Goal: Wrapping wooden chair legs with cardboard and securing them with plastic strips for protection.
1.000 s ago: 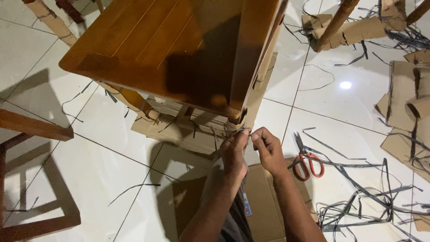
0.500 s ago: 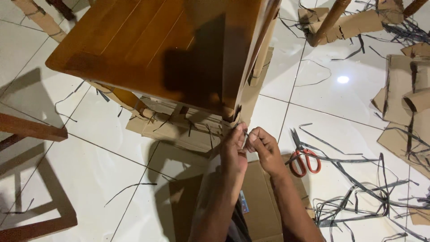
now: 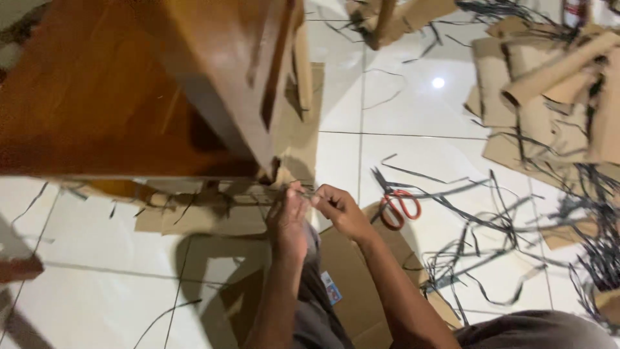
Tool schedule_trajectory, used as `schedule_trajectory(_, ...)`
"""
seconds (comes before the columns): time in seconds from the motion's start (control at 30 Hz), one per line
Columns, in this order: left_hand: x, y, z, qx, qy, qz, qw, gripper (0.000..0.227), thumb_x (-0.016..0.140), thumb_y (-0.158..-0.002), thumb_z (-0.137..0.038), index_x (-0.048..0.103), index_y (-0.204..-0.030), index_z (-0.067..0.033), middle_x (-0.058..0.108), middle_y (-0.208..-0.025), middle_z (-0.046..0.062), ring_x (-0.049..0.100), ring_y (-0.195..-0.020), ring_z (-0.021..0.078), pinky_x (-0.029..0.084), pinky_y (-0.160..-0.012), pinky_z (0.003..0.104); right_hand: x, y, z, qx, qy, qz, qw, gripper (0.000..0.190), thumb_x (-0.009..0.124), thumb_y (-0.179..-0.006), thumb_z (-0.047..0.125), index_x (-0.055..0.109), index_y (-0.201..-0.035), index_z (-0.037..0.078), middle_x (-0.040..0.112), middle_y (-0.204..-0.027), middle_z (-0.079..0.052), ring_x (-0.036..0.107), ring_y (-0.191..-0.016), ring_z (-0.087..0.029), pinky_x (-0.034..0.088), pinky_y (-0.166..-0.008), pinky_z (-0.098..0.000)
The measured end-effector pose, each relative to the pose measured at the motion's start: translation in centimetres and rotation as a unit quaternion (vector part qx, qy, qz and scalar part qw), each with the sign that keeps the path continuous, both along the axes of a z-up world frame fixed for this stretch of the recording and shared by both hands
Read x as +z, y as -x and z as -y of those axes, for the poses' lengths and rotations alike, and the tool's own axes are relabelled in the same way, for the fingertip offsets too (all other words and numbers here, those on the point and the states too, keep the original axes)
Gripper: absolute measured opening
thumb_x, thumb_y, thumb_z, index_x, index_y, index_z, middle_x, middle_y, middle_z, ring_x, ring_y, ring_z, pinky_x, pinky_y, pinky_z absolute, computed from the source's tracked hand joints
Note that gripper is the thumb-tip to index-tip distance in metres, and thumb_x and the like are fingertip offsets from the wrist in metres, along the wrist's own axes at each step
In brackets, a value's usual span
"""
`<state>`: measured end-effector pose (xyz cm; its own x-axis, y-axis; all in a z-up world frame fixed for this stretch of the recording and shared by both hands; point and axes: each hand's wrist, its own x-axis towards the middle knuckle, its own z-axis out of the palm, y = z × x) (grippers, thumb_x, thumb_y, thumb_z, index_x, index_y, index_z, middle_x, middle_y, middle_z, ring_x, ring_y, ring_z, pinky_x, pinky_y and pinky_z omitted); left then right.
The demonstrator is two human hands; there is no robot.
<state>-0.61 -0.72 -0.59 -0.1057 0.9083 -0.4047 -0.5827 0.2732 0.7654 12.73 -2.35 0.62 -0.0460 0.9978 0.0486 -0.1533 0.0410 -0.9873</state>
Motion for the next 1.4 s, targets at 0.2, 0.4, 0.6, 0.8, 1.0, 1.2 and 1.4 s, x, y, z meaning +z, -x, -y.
schedule_trajectory(0.2,-3.4,-1.6,2.0,-0.123,-0.010,-0.122,0.985,0.043,0.073,-0.094,-0.024,0.068,-0.127,0.0031,0.069,-0.124,0.018,0.062,-0.126,0.0328,0.044,-0.113,0.050,-3.9,-2.6,1.5,-0.063,0.092,0.054,0.992,0.018,0.069,-0.098,0.016,0.066,-0.084,0.005,0.051,-0.061,-0.002,0.043,-0.062,-0.013,0.036,-0.064,-0.0291)
schedule_trajectory(0.4,-7.7,-3.8,2.9,-0.298,-0.011,-0.172,0.939,0.036,0.071,-0.097,-0.022,0.071,-0.128,-0.0017,0.069,-0.131,0.023,0.061,-0.129,0.0349,0.046,-0.110,0.048,-13.5,-7.2,3.6,-0.149,0.228,0.237,0.932,0.026,0.068,-0.096,0.036,0.076,-0.098,0.011,0.075,-0.084,-0.014,0.074,-0.084,-0.032,0.054,-0.080,-0.0427)
schedule_trajectory(0.6,-12.5,-4.7,2.9,-0.421,-0.002,-0.246,0.873,0.041,0.072,-0.096,-0.026,0.069,-0.129,-0.0008,0.068,-0.132,0.025,0.064,-0.127,0.0352,0.052,-0.105,0.046,-20.4,-14.1,4.8,-0.254,0.299,0.298,0.870,0.032,0.066,-0.093,0.031,0.073,-0.114,0.008,0.076,-0.107,-0.019,0.072,-0.105,-0.039,0.053,-0.095,-0.0521)
schedule_trajectory(0.8,-15.1,-4.9,2.5,-0.478,-0.037,-0.399,0.782,0.043,0.073,-0.094,-0.042,0.075,-0.126,-0.0134,0.075,-0.123,0.014,0.071,-0.116,0.0314,0.057,-0.098,0.043,-21.0,-21.1,3.2,-0.268,0.305,0.508,0.760,0.033,0.067,-0.090,0.025,0.071,-0.120,0.011,0.058,-0.138,-0.015,0.061,-0.122,-0.046,0.054,-0.100,-0.0538)
schedule_trajectory(1.0,-15.5,-5.1,2.9,-0.454,-0.070,-0.445,0.769,0.033,0.070,-0.090,-0.041,0.078,-0.117,-0.0235,0.078,-0.115,0.000,0.073,-0.108,0.0201,0.057,-0.093,0.037,-19.7,-25.3,0.4,-0.147,0.310,0.624,0.702,0.043,0.053,-0.094,0.033,0.069,-0.130,0.016,0.041,-0.162,-0.004,0.038,-0.148,-0.039,0.045,-0.110,-0.0565)
schedule_trajectory(1.2,-17.8,-5.0,3.4,-0.443,-0.118,-0.485,0.745,0.029,0.068,-0.087,-0.031,0.080,-0.112,-0.0212,0.080,-0.109,-0.001,0.075,-0.102,0.0156,0.057,-0.090,0.034,-20.2,-25.8,-1.1,-0.140,0.338,0.555,0.747,0.049,0.042,-0.094,0.024,0.055,-0.139,0.009,0.040,-0.161,-0.008,0.026,-0.155,-0.034,0.029,-0.115,-0.0662)
schedule_trajectory(1.4,-13.7,-5.3,3.5,-0.465,-0.102,-0.462,0.749,0.045,0.059,-0.090,-0.048,0.078,-0.117,-0.0173,0.078,-0.114,0.003,0.073,-0.106,0.0226,0.057,-0.087,0.040,-19.9,-25.0,-0.1,-0.137,0.271,0.585,0.752,0.043,0.055,-0.088,0.028,0.068,-0.126,0.013,0.055,-0.146,-0.007,0.046,-0.137,-0.033,0.036,-0.106,-0.0628)
